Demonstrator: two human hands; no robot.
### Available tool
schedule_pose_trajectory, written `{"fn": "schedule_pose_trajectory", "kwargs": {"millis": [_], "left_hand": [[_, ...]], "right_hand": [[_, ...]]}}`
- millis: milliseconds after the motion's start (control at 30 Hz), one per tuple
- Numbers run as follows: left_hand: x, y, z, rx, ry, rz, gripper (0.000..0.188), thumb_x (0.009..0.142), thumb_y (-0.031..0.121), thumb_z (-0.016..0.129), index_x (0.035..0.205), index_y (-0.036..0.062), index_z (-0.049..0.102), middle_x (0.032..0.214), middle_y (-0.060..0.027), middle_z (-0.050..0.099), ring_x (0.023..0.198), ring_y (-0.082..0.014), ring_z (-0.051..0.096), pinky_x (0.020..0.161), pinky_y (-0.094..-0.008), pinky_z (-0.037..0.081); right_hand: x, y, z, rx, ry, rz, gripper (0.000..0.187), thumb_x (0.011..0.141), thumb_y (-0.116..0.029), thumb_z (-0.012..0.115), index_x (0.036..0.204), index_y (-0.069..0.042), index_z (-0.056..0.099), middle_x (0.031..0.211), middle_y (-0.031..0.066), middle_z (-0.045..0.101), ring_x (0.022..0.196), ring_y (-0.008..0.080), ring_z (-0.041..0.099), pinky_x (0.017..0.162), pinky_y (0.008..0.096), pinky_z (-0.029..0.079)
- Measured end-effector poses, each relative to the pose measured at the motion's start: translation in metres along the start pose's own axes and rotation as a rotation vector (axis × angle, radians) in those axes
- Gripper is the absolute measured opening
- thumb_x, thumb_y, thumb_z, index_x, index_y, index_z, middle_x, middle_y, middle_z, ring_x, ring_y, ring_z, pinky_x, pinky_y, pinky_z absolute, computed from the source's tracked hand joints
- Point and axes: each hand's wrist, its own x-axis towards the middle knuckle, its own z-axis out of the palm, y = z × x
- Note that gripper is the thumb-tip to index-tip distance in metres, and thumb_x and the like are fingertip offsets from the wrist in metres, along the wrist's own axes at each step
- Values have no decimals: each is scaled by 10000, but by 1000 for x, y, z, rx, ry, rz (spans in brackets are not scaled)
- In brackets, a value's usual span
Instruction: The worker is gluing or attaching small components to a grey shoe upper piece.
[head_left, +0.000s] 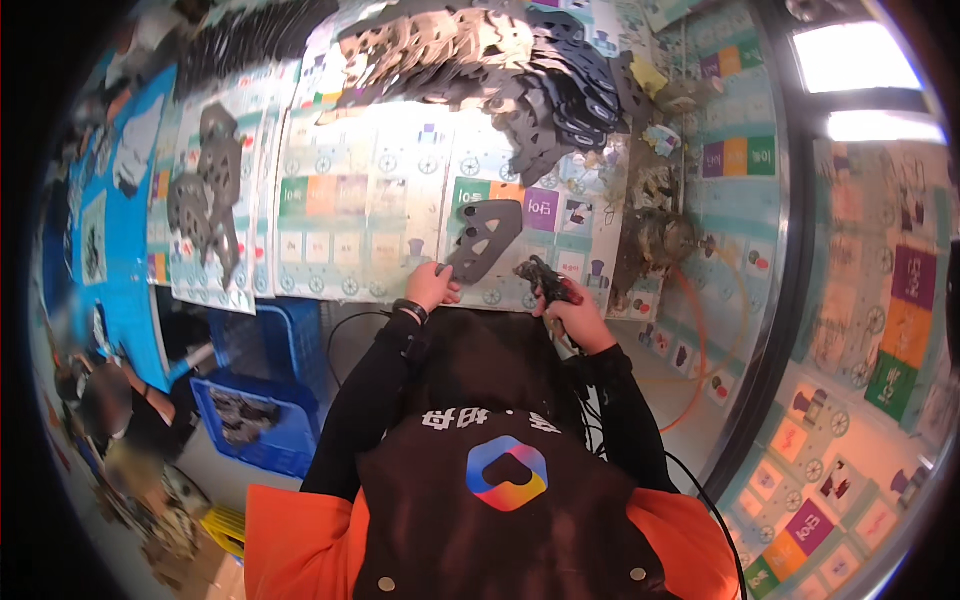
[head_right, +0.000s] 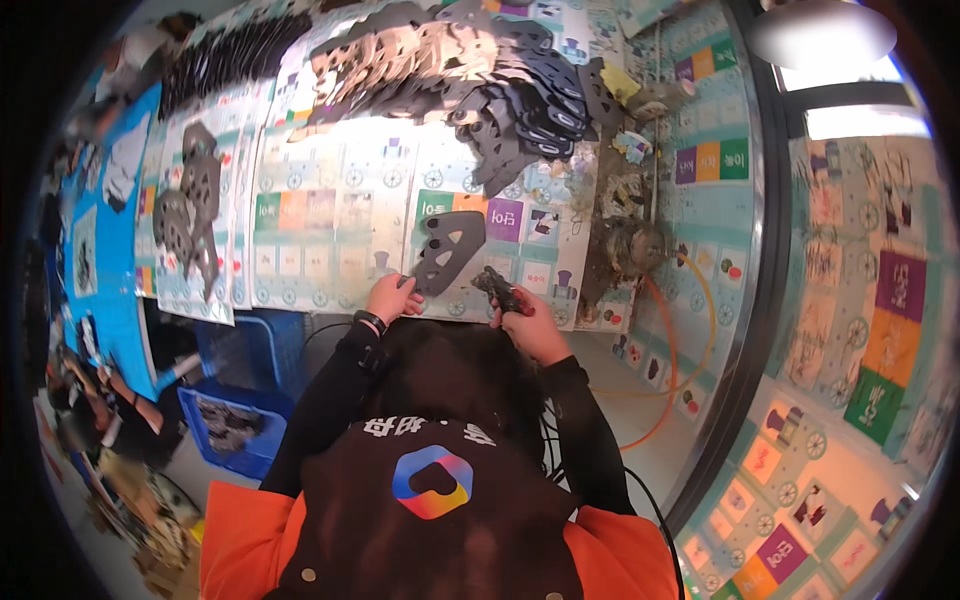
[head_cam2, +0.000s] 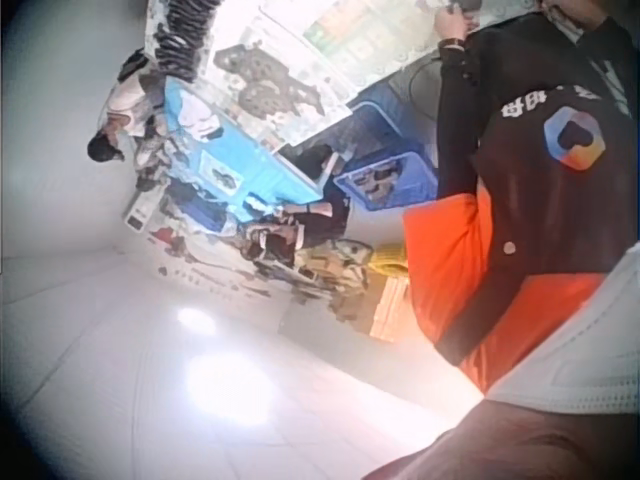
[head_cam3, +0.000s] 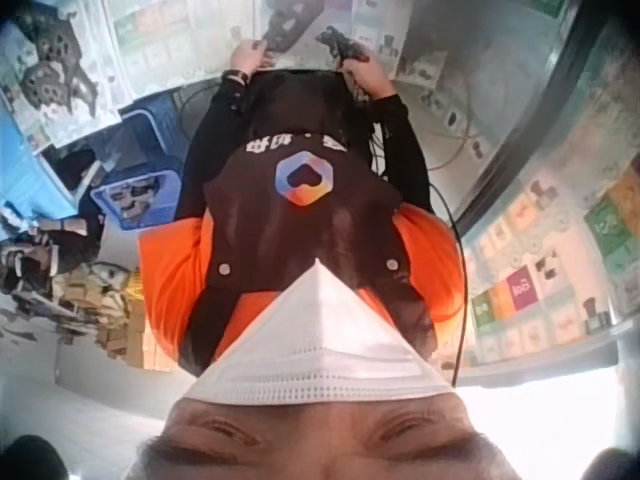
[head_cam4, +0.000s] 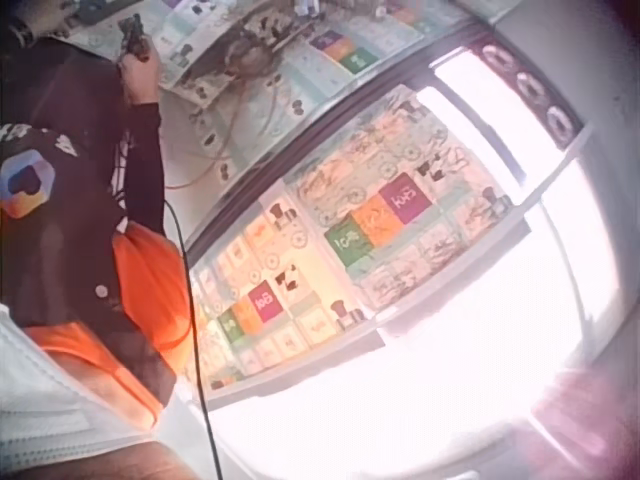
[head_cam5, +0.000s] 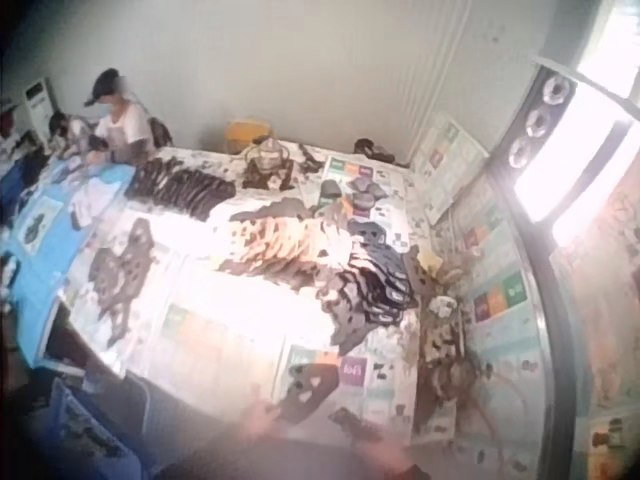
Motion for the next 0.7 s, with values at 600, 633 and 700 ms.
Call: {"fn": "schedule_pose_trajectory", "kwargs": {"millis": [600, 633, 700], "left_hand": [[5, -34, 11, 616, 237, 443, 331, 994, 309, 577, 867, 4, 560, 741, -210, 658, 767, -416, 642, 657, -502, 484], [3, -31, 12, 620, 256, 393, 330, 990, 313, 583, 885, 2, 555, 773, -226, 663, 797, -435, 637, 663, -512, 486], [-8, -23, 14, 702, 292, 386, 323, 978, 312, 602, 896, 3, 555, 787, -227, 665, 800, -435, 638, 673, -516, 489]], "right_hand": [[40, 10, 48, -308, -56, 130, 321, 716, -15, 511, 1025, -26, 597, 784, 41, 643, 709, 126, 596, 480, 261, 404], [41, 11, 49, -306, -52, 132, 321, 716, -15, 511, 1025, -26, 597, 784, 41, 643, 709, 126, 596, 480, 261, 404], [44, 15, 50, -389, -48, 135, 310, 724, -25, 510, 1020, -36, 601, 780, 38, 642, 699, 121, 592, 481, 260, 401]]}}
